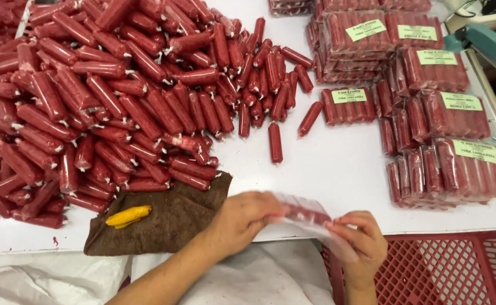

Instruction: The person is picking up small red sausages from a large pile on a table and placing them into clear plastic bags, then sealing the bags using a heat sealer.

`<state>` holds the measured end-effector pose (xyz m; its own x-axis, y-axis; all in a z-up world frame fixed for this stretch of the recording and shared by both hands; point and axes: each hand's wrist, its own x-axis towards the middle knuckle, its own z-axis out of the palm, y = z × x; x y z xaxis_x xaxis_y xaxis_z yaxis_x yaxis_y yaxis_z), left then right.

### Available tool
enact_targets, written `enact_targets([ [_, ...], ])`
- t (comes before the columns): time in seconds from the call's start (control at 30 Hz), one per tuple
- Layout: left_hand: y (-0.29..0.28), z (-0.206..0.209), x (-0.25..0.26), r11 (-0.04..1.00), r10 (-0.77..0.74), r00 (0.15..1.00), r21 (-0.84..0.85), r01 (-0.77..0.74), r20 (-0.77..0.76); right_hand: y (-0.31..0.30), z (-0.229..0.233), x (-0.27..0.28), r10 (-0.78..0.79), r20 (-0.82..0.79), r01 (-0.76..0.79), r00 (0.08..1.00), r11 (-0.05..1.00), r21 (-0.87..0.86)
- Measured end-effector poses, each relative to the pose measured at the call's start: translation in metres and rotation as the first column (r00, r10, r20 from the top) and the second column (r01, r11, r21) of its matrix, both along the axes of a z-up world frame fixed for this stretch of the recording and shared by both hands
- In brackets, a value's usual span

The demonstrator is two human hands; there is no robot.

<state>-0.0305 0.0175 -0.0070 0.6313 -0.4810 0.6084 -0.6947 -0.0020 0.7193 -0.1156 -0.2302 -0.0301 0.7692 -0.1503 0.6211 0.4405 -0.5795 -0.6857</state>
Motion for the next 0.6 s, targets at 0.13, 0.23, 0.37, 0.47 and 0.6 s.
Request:
enact_targets([
  [0.13, -0.007, 0.001, -0.016, 0.981, 0.191, 0.887, 0.124, -0.152, -0.421, 0.002, -0.029, -0.006, -0.004, -0.104, 0.049, 0.995, 0.899, 0.435],
  [0.23, -0.012, 0.015, -0.012, 0.917, 0.367, 0.856, 0.293, -0.269, -0.363, 0.015, -0.008, 0.01, 0.066, -0.249, 0.126, 0.966, 0.722, 0.68],
  [0.37, -0.019, 0.036, -0.021, 0.834, 0.064, 0.743, 0.374, -0.407, 0.666, 0.022, 0.021, 0.03, 0.196, -0.379, 0.157, 0.904, 0.673, 0.723],
  [0.47, -0.022, 0.0, -0.009, 0.801, -0.114, 0.824, 0.543, -0.254, 0.554, 0.008, 0.012, 0.04, 0.241, -0.414, 0.163, 0.878, 0.663, 0.731],
  [0.6, -0.022, -0.013, 0.02, 0.882, -0.136, 0.968, 0.471, 0.022, 0.21, 0.013, 0.036, 0.033, -0.106, -0.48, 0.278, 0.871, 0.912, 0.303],
])
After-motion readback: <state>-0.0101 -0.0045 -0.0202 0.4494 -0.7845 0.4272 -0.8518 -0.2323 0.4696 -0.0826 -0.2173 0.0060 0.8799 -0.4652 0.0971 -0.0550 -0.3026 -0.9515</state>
